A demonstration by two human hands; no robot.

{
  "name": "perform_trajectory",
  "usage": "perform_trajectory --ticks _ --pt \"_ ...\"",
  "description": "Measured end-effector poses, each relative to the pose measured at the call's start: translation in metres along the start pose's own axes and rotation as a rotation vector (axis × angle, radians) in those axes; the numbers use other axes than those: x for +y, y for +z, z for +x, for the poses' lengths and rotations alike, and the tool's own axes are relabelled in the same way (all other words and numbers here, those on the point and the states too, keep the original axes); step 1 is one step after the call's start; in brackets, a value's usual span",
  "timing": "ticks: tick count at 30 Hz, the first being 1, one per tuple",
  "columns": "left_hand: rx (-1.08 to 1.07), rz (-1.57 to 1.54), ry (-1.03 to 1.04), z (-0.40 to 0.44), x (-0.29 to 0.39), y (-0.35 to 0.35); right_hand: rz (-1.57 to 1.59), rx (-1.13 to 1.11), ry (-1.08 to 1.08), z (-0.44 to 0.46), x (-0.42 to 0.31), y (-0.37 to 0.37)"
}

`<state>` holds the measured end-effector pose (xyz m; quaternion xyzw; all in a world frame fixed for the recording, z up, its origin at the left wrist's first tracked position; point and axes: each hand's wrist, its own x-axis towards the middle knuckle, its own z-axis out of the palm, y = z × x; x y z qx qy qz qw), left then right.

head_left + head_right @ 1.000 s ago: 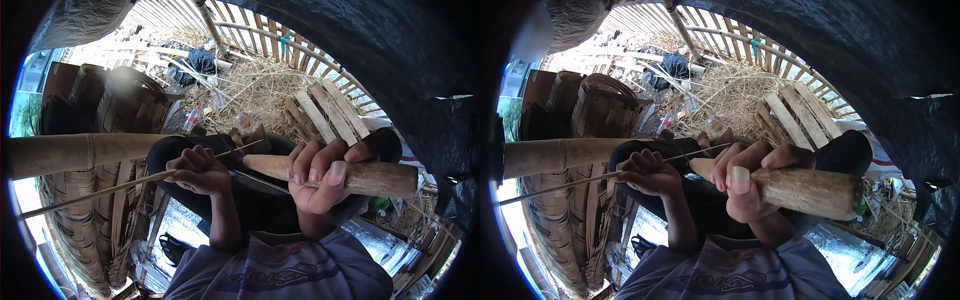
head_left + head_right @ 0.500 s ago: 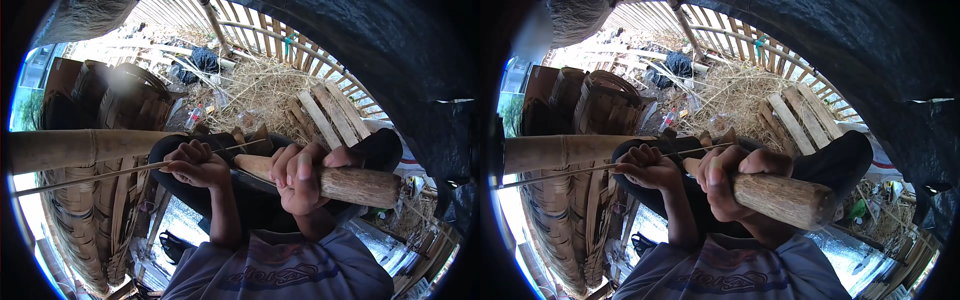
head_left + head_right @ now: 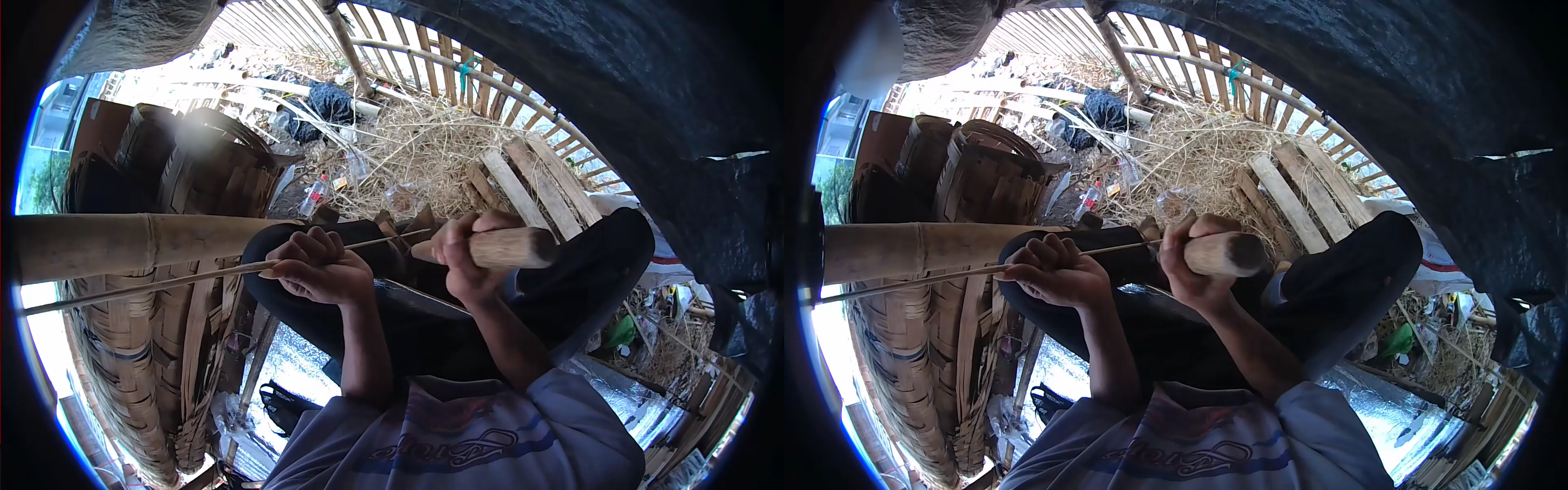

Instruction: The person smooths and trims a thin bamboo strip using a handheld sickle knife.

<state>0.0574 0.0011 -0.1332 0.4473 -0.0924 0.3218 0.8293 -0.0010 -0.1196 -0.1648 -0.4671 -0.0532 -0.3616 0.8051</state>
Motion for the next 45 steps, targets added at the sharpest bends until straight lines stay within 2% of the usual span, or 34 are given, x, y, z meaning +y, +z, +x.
perform_trajectory --ticks 1,3,6,11,13,15,16,17,19,20,21,23,25,27,28,29,31,33,34,35,37,40,41,43,45 --pt "0.011 0.013 -0.003 -0.001 -0.001 -0.001 0.102 0.001 0.031 0.012 -0.024 0.005" --pt "-0.042 -0.015 -0.007 0.000 -0.001 0.005 0.279 0.075 -0.069 0.019 -0.054 0.014" --pt "0.007 0.043 0.017 0.001 -0.007 0.012 0.222 -0.095 -0.158 0.025 -0.066 0.019" --pt "0.008 0.088 -0.003 0.000 -0.002 0.010 -0.055 0.056 0.011 0.005 0.014 -0.001" --pt "-0.039 0.070 0.015 -0.002 -0.004 0.010 -0.124 0.064 0.022 0.006 0.011 0.002" --pt "0.004 0.064 0.027 0.002 -0.008 0.015 0.153 -0.009 -0.078 0.017 -0.022 0.010" --pt "0.050 0.057 0.036 0.000 -0.007 0.014 0.308 0.023 -0.107 0.018 -0.030 0.010" --pt "0.054 0.056 0.037 -0.001 -0.007 0.014 0.301 0.002 -0.126 0.020 -0.039 0.010" --pt "-0.072 0.124 0.046 0.001 -0.006 0.015 0.155 0.014 -0.081 0.010 -0.012 0.009" --pt "-0.075 0.121 0.044 0.002 -0.006 0.012 -0.172 -0.015 -0.040 -0.002 0.016 -0.011" --pt "-0.068 0.155 0.065 0.003 -0.006 0.006 0.174 0.135 0.055 -0.008 0.037 -0.013" --pt "-0.057 0.186 0.091 0.004 -0.007 0.006 0.201 0.259 0.139 0.009 0.038 -0.019" --pt "-0.001 0.043 0.007 0.002 -0.003 0.007 0.130 0.238 0.101 0.022 0.008 -0.007" --pt "-0.033 0.075 0.016 0.001 -0.005 0.007 0.134 0.003 -0.059 0.024 -0.015 0.002" --pt "-0.053 0.071 0.027 0.001 -0.007 0.008 0.168 -0.025 -0.094 0.020 -0.016 0.003" --pt "-0.076 0.063 0.038 0.000 -0.008 0.009 0.164 -0.024 -0.096 0.013 -0.005 0.001" --pt "-0.078 0.032 0.029 -0.001 -0.006 0.010 -0.089 0.006 -0.009 -0.006 0.037 -0.016" --pt "-0.064 0.015 -0.016 -0.002 -0.004 0.011 -0.197 0.052 0.030 -0.007 0.060 -0.027" --pt "-0.067 0.010 -0.011 -0.001 -0.004 0.014 -0.194 -0.001 -0.083 0.000 0.061 -0.028" --pt "-0.059 0.062 -0.002 0.000 -0.003 0.015 -0.191 0.004 -0.083 0.000 0.058 -0.031" --pt "-0.043 0.133 -0.004 -0.003 -0.002 0.012 0.119 0.050 0.027 0.008 0.026 -0.023" --pt "-0.073 0.069 0.004 -0.002 -0.009 0.013 0.262 -0.015 -0.055 0.019 -0.004 -0.013" --pt "-0.075 0.066 0.004 -0.002 -0.008 0.015 0.261 -0.014 -0.059 0.013 0.008 -0.015" --pt "0.001 0.110 0.004 -0.002 -0.006 0.022 0.026 0.112 0.049 -0.007 0.051 -0.028" --pt "-0.034 0.097 -0.009 -0.002 -0.002 0.019 0.004 0.088 0.075 -0.004 0.070 -0.044"
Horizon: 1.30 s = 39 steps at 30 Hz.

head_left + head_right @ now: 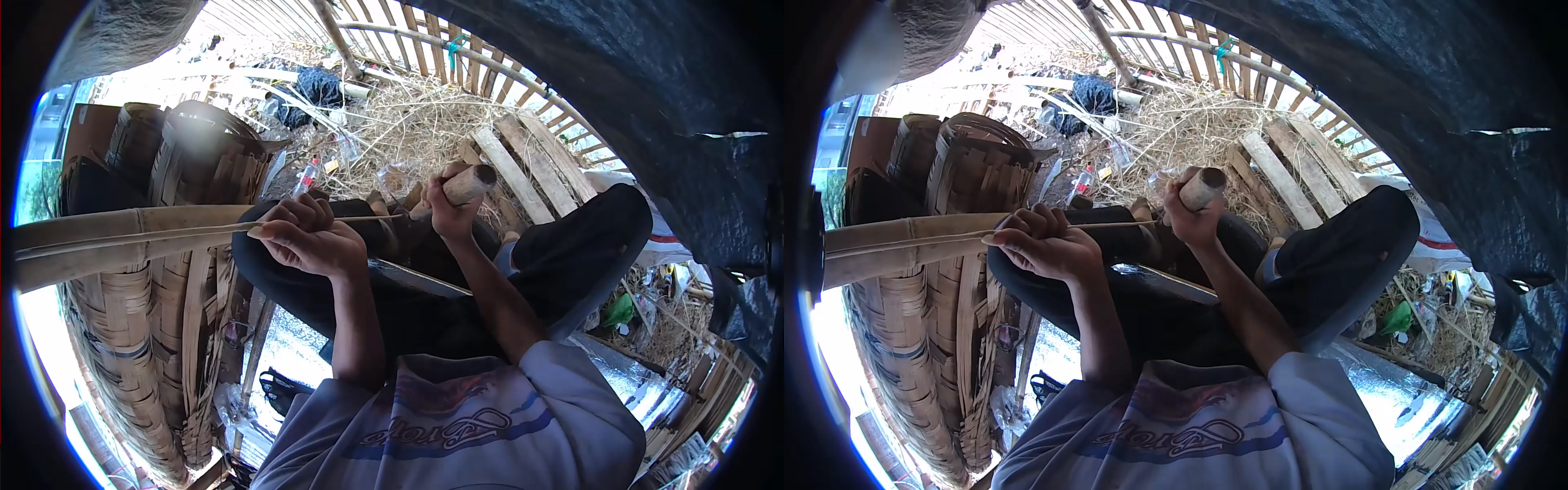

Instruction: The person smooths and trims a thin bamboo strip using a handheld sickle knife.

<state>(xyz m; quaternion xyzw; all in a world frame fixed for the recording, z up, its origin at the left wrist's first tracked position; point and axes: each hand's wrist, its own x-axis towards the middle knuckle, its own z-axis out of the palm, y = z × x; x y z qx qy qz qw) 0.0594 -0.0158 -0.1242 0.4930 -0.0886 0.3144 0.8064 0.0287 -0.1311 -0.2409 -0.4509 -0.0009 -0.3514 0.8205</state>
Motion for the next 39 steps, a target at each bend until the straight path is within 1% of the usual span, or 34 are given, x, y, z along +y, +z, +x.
perform_trajectory --ticks 2,4,5,6,8,9,10,12,13,15,16,18,19,20,22,23,24,26,28,30,31,32,34,35,36,38,39 --pt "-0.031 0.004 -0.013 0.002 -0.003 -0.002 -0.019 -0.021 0.041 0.001 0.008 -0.011" --pt "-0.006 0.009 0.010 0.001 -0.003 0.001 0.117 0.072 0.037 0.006 -0.026 0.002" --pt "0.001 -0.006 0.010 0.000 -0.004 0.000 0.213 0.033 0.014 0.011 -0.044 0.009" --pt "0.005 -0.007 0.010 0.000 -0.005 0.001 0.211 0.031 0.016 0.008 -0.045 0.010" --pt "-0.035 0.015 0.034 0.001 -0.007 0.003 0.206 -0.037 -0.056 0.005 -0.044 0.014" --pt "-0.040 0.012 0.036 0.001 -0.006 0.003 0.132 0.032 -0.035 -0.003 -0.019 0.004" --pt "-0.011 0.021 0.022 0.000 -0.006 0.004 0.076 0.009 0.040 -0.009 0.005 -0.008" --pt "0.009 0.019 0.016 0.000 -0.005 0.004 -0.204 0.001 0.028 -0.023 0.056 -0.042" --pt "0.000 0.009 0.017 -0.001 -0.005 0.003 -0.198 0.000 0.016 -0.023 0.062 -0.051" --pt "-0.002 0.024 0.037 0.002 -0.006 0.003 -0.056 0.172 0.310 -0.023 0.061 -0.059" --pt "-0.003 0.029 0.037 0.002 -0.004 0.001 -0.054 0.173 0.314 -0.025 0.058 -0.057" --pt "-0.015 -0.002 0.033 0.003 -0.006 0.003 0.011 0.201 0.151 -0.015 0.044 -0.054" --pt "-0.009 -0.003 0.033 0.003 -0.007 0.005 0.079 0.203 0.136 -0.011 0.030 -0.047" --pt "0.009 0.011 0.038 0.003 -0.008 0.007 0.077 0.201 0.143 -0.007 0.019 -0.039" --pt "0.025 0.033 0.039 0.001 -0.008 0.005 0.136 0.141 0.138 -0.006 0.006 -0.028" --pt "0.012 0.038 0.034 0.001 -0.007 0.004 0.103 0.132 0.185 -0.012 0.016 -0.031" --pt "-0.003 0.034 0.033 0.002 -0.009 0.007 0.104 0.135 0.175 -0.020 0.036 -0.042" --pt "-0.012 0.026 0.030 0.001 -0.008 0.009 -0.369 0.032 0.321 -0.048 0.090 -0.078" --pt "-0.019 0.029 0.031 0.003 -0.009 0.009 -0.515 0.069 0.372 -0.045 0.095 -0.088" --pt "-0.014 0.033 0.044 0.007 -0.009 0.008 -0.178 0.273 0.357 -0.039 0.086 -0.089" --pt "-0.002 0.036 0.045 0.004 -0.008 0.006 -0.139 0.317 0.361 -0.032 0.077 -0.085" --pt "0.001 0.033 0.043 0.005 -0.010 0.005 -0.144 0.316 0.359 -0.023 0.069 -0.080" --pt "0.013 0.003 0.014 0.006 -0.011 0.000 0.035 0.147 0.174 -0.014 0.058 -0.072" --pt "0.014 0.006 0.010 0.005 -0.011 0.000 0.062 0.158 0.243 -0.017 0.057 -0.066" --pt "0.004 0.029 0.030 0.004 -0.011 0.004 0.059 0.161 0.239 -0.025 0.063 -0.071" --pt "-0.009 0.032 0.057 0.005 -0.013 0.011 -0.478 -0.023 0.333 -0.046 0.099 -0.096" --pt "-0.029 0.033 0.050 0.004 -0.013 0.010 -0.457 0.003 0.266 -0.046 0.098 -0.091"
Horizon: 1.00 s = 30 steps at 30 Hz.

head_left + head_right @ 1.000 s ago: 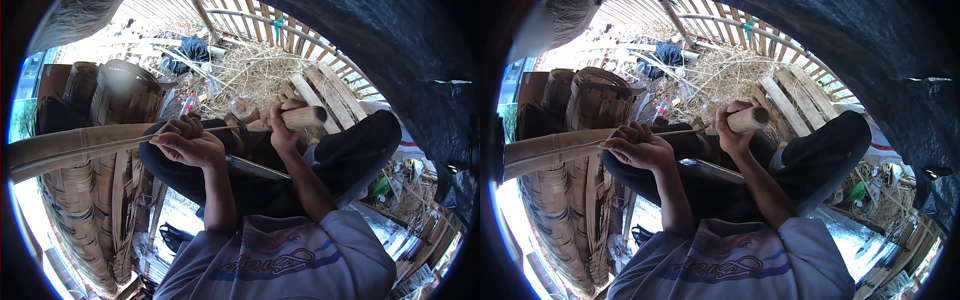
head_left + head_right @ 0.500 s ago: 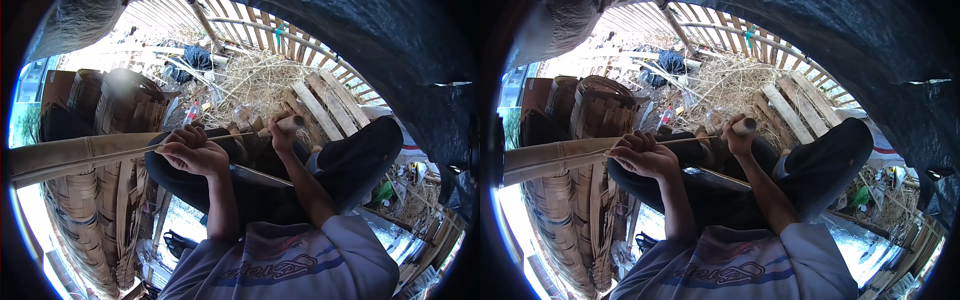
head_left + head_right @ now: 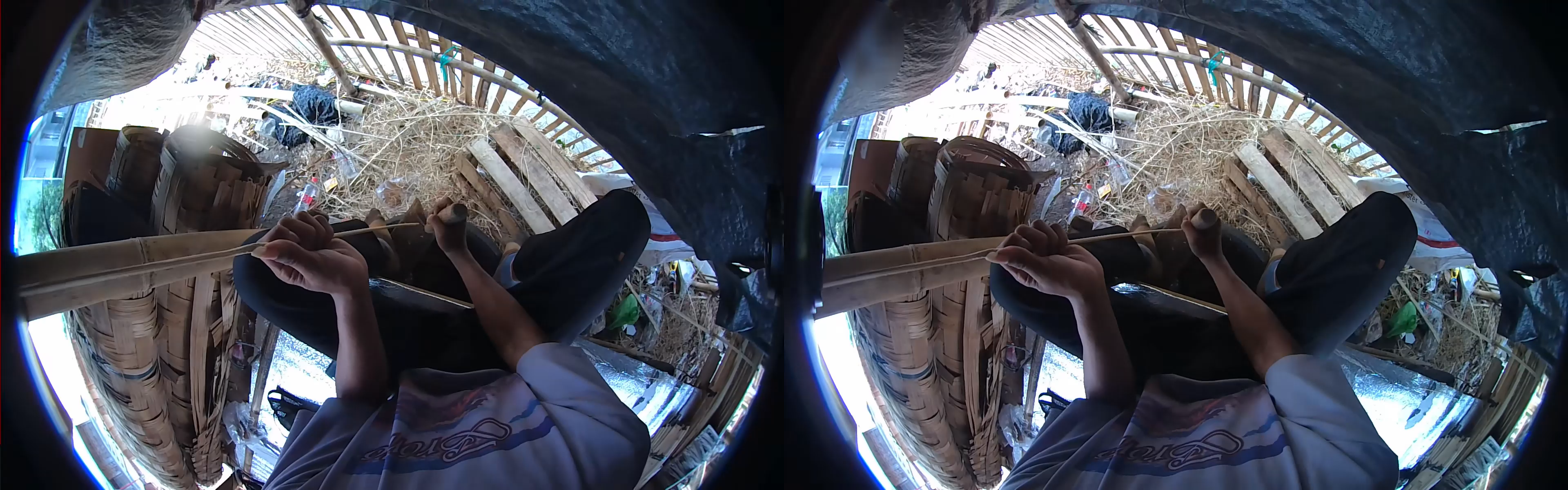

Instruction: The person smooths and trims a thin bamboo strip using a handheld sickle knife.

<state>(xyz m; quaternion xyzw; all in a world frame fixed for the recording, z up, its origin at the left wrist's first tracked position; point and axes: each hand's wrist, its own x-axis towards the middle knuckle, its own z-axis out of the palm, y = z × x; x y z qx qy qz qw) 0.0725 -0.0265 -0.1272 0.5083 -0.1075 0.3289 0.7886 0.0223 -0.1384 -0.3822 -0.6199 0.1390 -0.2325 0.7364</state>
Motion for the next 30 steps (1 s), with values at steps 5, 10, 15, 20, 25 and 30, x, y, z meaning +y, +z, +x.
perform_trajectory --ticks 5,10,15,20,25,30 --pt "0.077 0.014 -0.031 0.001 0.002 -0.005 0.294 0.114 0.189 0.017 -0.029 -0.006" --pt "0.021 -0.020 -0.043 -0.002 0.004 -0.005 0.293 0.029 0.186 0.000 -0.023 -0.009" --pt "0.015 -0.009 -0.035 -0.002 0.003 -0.005 0.327 0.182 0.217 0.007 -0.010 -0.013" --pt "0.017 -0.004 -0.036 -0.004 0.008 -0.009 0.447 0.097 0.148 0.011 -0.040 -0.010" --pt "0.018 0.011 -0.010 -0.003 0.004 -0.004 0.197 0.070 0.260 -0.001 -0.011 -0.015" --pt "-0.013 -0.054 0.002 -0.002 0.004 -0.012 0.490 0.109 0.164 0.014 -0.033 -0.016"
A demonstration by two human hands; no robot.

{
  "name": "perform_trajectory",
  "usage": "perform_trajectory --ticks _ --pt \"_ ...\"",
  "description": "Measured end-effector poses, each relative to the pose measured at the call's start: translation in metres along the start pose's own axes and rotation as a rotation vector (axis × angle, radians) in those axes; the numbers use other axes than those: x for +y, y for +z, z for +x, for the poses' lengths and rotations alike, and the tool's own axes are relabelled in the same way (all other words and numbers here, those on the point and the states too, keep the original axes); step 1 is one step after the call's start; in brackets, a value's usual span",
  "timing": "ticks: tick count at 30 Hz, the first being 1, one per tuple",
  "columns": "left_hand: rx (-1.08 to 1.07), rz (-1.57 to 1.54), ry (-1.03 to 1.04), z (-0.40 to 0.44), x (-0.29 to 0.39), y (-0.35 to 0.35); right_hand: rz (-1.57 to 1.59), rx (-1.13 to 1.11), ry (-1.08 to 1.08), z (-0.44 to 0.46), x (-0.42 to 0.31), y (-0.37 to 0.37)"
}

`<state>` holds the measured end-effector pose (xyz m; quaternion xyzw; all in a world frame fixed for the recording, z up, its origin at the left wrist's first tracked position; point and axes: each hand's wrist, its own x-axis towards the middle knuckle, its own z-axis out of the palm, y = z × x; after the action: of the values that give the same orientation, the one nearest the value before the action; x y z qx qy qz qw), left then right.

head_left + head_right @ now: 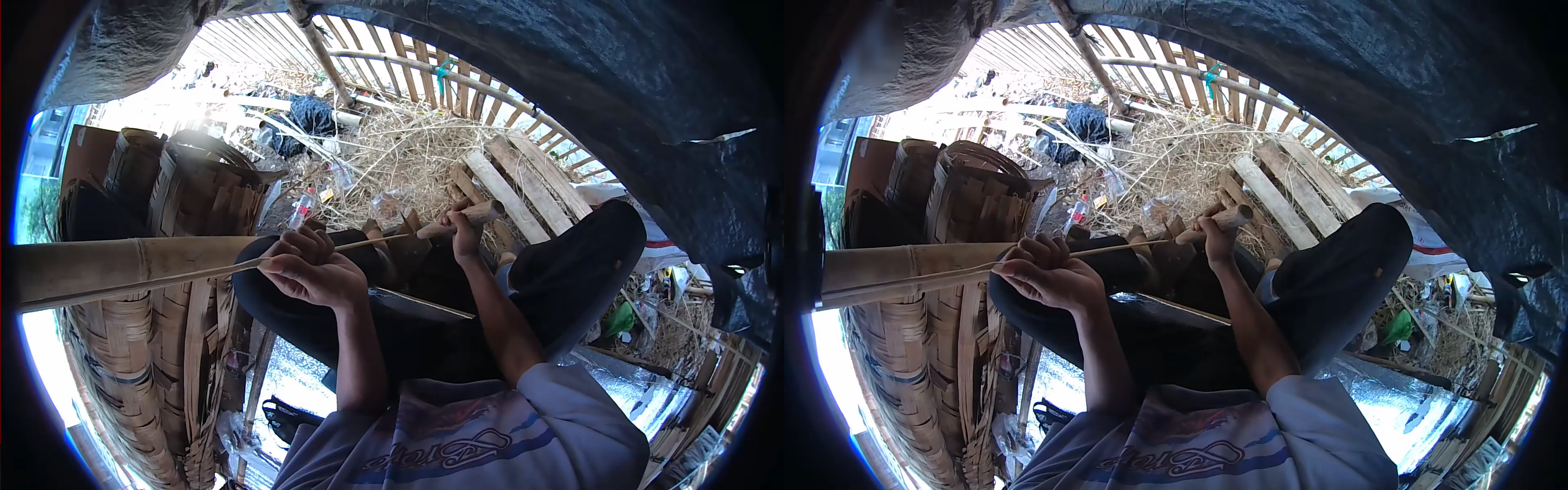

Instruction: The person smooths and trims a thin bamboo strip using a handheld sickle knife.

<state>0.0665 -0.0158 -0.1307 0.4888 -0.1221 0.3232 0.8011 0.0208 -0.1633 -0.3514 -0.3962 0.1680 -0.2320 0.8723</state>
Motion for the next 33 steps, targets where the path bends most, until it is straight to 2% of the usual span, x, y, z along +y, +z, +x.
perform_trajectory --ticks 1,3,5,6,9,10,11,13,14,15,17,21,23,25,29,33 --pt "-0.024 -0.019 -0.027 -0.002 0.003 -0.001 0.067 -0.027 -0.029 -0.005 -0.001 0.002" --pt "0.053 0.015 -0.027 -0.004 0.003 0.002 -0.036 -0.028 -0.039 -0.009 0.016 -0.010" --pt "0.029 0.022 -0.047 -0.001 0.002 -0.001 -0.391 -0.039 0.003 -0.010 0.038 -0.028" --pt "0.007 0.011 -0.048 0.000 0.000 -0.002 -0.224 0.042 0.070 -0.009 0.032 -0.023" --pt "0.044 0.053 -0.017 -0.002 0.002 0.001 -0.021 0.076 0.055 -0.006 0.014 -0.010" --pt "-0.011 0.060 -0.020 -0.002 0.003 -0.004 0.049 0.074 0.058 -0.004 0.012 -0.009" --pt "-0.008 0.065 -0.015 -0.001 0.002 -0.005 0.052 0.069 0.063 -0.004 0.015 -0.008" --pt "0.021 0.041 -0.008 -0.001 -0.001 -0.003 -0.122 -0.077 -0.023 -0.007 0.028 -0.016" --pt "0.022 0.033 -0.004 -0.001 -0.001 -0.001 -0.219 -0.078 0.154 -0.010 0.031 -0.023" --pt "0.021 0.036 -0.006 0.000 -0.002 0.001 -0.219 -0.084 0.146 -0.006 0.027 -0.020" --pt "0.018 0.052 -0.009 0.001 -0.001 0.001 -0.132 0.077 0.130 -0.006 0.024 -0.014" --pt "0.048 0.103 -0.025 -0.006 -0.009 -0.002 -0.099 0.137 0.076 -0.001 0.001 0.000" --pt "0.061 0.134 -0.027 -0.015 -0.018 -0.007 -0.019 0.130 0.100 0.000 -0.008 0.008" --pt "0.055 0.159 -0.027 -0.022 -0.025 -0.009 0.015 0.055 0.003 0.002 -0.017 0.017" --pt "0.016 0.196 -0.079 -0.029 -0.035 -0.010 0.051 0.053 -0.006 0.003 -0.037 0.030" --pt "-0.040 0.299 -0.136 -0.044 -0.056 -0.017 0.070 0.181 -0.006 0.009 -0.047 0.029"
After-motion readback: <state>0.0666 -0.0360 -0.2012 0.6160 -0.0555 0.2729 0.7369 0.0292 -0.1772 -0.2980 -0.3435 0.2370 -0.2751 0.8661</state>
